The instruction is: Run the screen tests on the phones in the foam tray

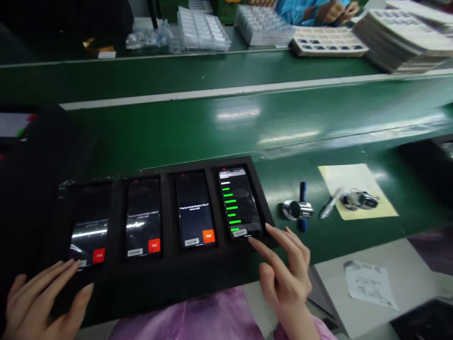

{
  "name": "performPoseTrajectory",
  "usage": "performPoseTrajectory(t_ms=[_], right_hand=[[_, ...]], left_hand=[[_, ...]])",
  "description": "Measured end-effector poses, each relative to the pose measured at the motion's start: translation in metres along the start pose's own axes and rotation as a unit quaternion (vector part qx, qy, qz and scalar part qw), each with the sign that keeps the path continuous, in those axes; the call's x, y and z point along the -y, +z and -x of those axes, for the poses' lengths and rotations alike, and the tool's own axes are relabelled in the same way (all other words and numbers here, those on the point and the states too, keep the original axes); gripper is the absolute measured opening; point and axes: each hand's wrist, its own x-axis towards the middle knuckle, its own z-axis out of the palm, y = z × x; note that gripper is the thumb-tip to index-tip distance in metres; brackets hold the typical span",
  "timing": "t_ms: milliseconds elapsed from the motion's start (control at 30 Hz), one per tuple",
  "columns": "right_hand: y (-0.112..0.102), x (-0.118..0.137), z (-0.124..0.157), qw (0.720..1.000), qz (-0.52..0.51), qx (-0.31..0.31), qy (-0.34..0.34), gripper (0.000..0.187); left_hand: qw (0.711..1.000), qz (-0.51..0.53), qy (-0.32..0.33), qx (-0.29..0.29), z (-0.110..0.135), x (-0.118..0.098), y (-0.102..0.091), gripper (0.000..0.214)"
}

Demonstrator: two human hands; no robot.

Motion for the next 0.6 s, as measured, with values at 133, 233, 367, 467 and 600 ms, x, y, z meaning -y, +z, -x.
performPoseTrajectory(t_ms=[133,233,367,467,600], right_hand=[[0.002,0.006,-0.012,0.999,-0.033,0.012,-0.04,0.035],[0.009,0.008,-0.047,0.995,-0.049,0.046,-0.071,0.031],[0.041,0.015,-0.12,0.979,0.01,0.182,-0.087,0.032],[0.071,0.027,-0.165,0.957,0.058,0.274,-0.079,0.041],[0.09,0.04,-0.191,0.954,0.065,0.285,-0.063,0.039]], left_hand=[[0.99,-0.106,0.094,-0.021,-0.026,-0.023,-0.006,0.064],[0.988,-0.139,0.072,0.007,-0.058,-0.016,-0.016,0.045],[0.966,-0.179,-0.097,0.157,-0.132,0.01,-0.022,0.052],[0.954,-0.15,-0.161,0.203,-0.183,0.029,-0.009,0.057],[0.961,-0.101,-0.184,0.178,-0.208,0.043,0.014,0.059]])
